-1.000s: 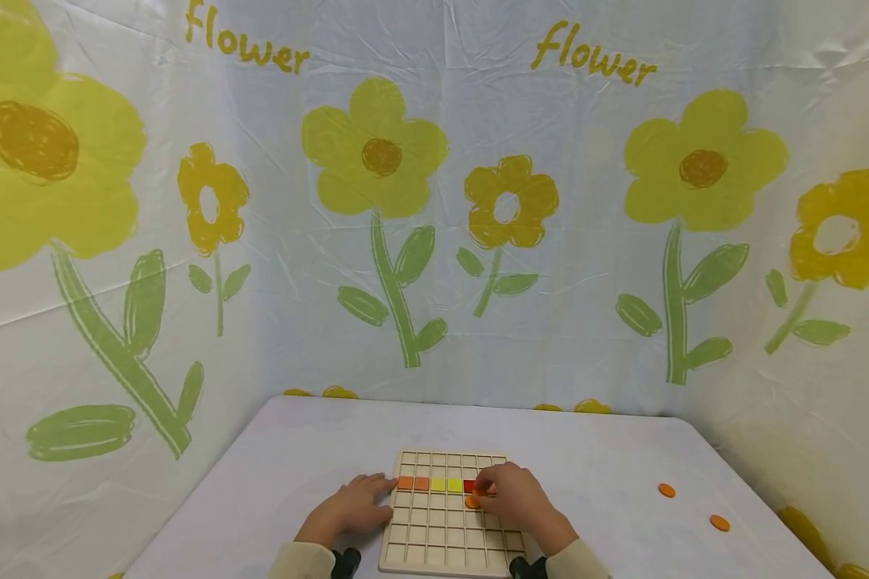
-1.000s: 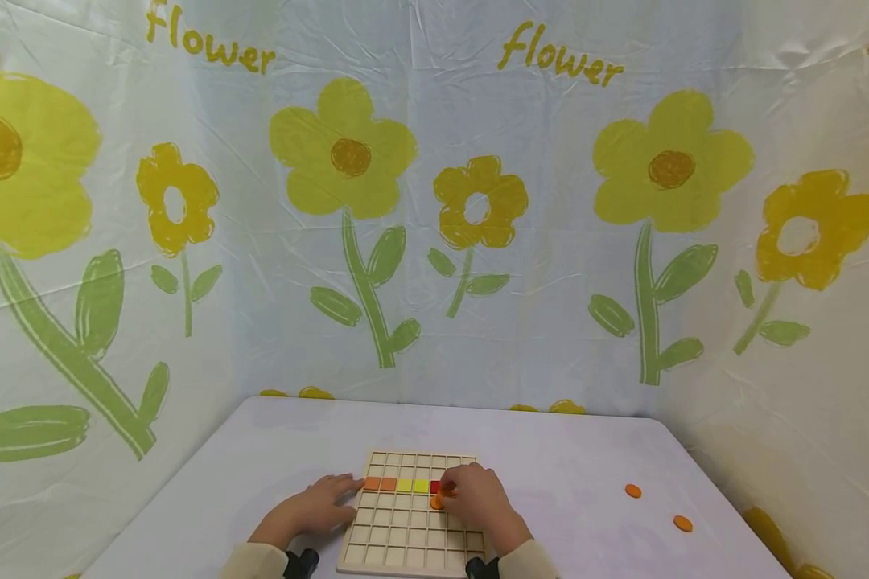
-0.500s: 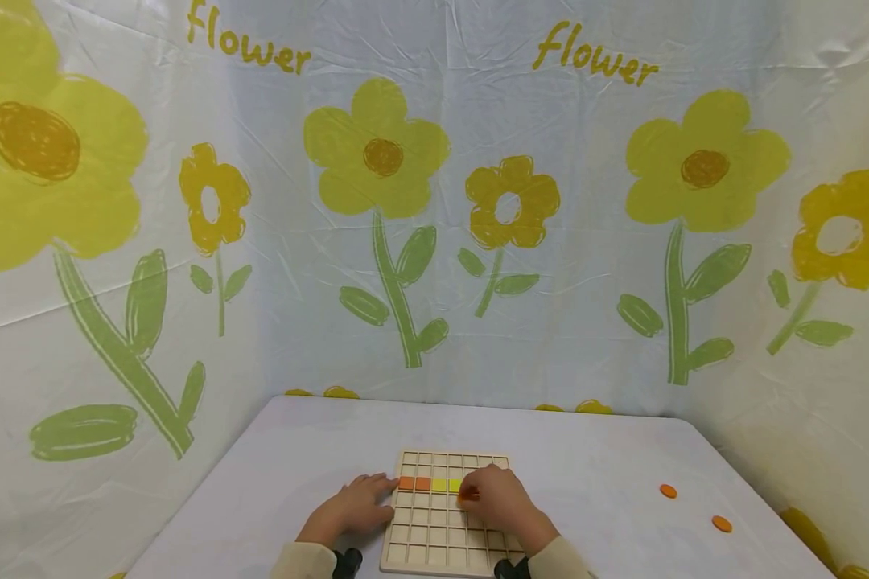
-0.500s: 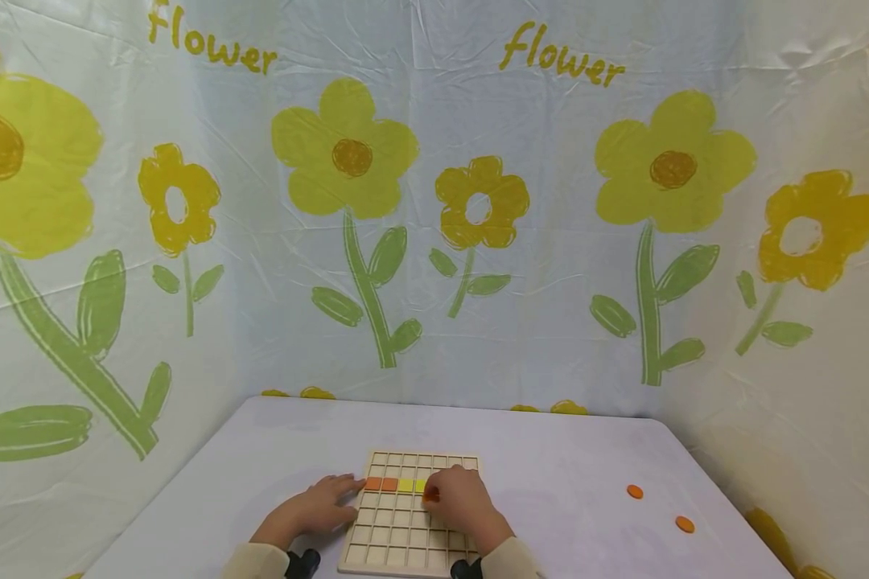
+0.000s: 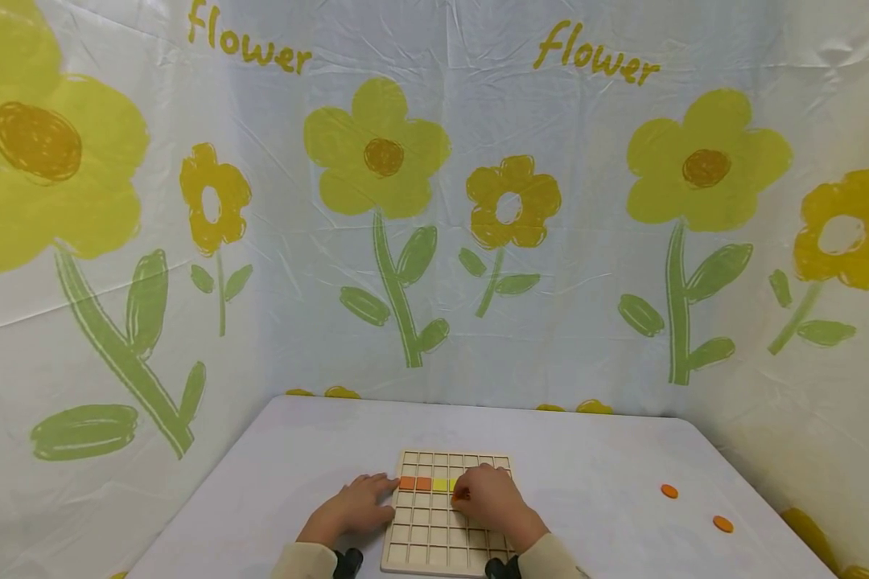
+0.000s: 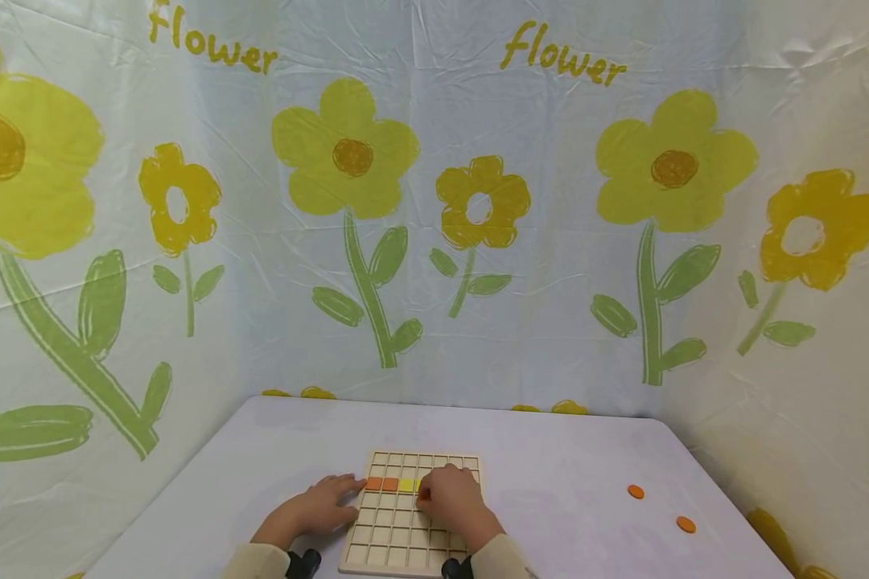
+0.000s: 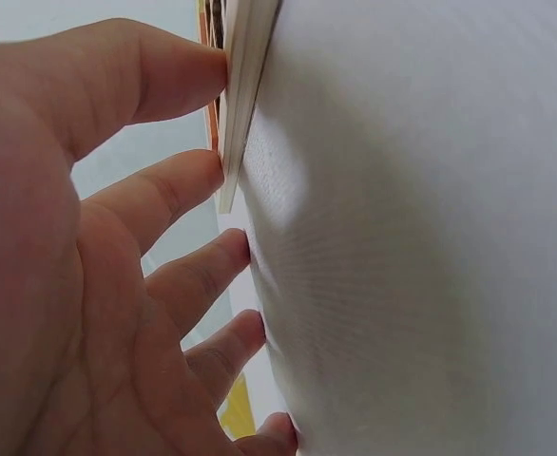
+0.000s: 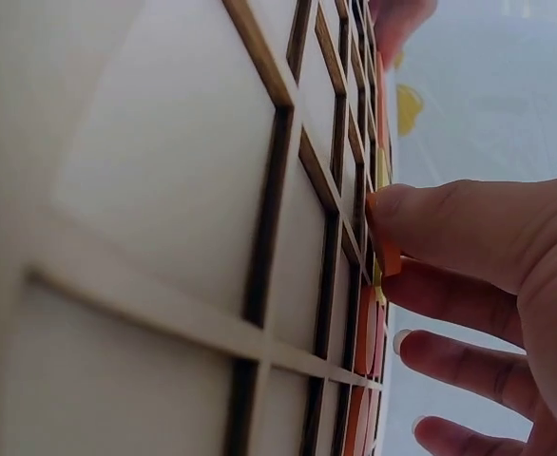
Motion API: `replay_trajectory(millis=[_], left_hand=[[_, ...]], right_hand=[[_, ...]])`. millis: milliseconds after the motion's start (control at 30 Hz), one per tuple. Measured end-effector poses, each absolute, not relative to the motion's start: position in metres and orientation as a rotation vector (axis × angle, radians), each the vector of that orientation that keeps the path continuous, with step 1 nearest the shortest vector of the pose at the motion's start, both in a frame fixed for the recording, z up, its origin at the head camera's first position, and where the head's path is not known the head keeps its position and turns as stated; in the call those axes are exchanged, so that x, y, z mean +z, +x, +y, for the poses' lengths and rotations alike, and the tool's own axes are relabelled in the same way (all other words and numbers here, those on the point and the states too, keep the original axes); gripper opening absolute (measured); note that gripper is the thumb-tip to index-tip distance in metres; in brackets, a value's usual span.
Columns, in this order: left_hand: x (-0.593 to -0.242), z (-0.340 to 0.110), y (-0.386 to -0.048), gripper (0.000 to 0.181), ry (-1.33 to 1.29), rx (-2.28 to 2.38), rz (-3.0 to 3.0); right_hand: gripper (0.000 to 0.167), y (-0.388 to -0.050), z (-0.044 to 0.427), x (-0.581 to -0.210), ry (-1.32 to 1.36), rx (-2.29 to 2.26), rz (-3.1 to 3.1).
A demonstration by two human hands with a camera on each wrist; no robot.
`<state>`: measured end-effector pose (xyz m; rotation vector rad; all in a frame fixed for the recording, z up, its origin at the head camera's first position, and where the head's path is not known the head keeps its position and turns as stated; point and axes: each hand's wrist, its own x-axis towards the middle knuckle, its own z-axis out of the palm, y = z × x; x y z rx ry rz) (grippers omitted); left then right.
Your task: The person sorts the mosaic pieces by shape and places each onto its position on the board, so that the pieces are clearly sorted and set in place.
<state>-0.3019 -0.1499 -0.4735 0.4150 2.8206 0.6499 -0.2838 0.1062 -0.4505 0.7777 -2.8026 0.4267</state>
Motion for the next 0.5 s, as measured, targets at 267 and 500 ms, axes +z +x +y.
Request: replay_trajectory(millis=[267, 500], left_hand=[[-0.4727, -0.1488, -0.3015, 0.053, 0.393, 0.658, 2.812], [-0.4725, -0.1482, -0.3014, 0.053, 0.378, 0.661, 2.803]], right_hand=[[0.004, -0.2867, 0.1067, -0.4525, 0.783, 0.484, -2.821], [0.006, -0.2902, 0.1079, -0.4565, 0.807, 0.502, -2.818]])
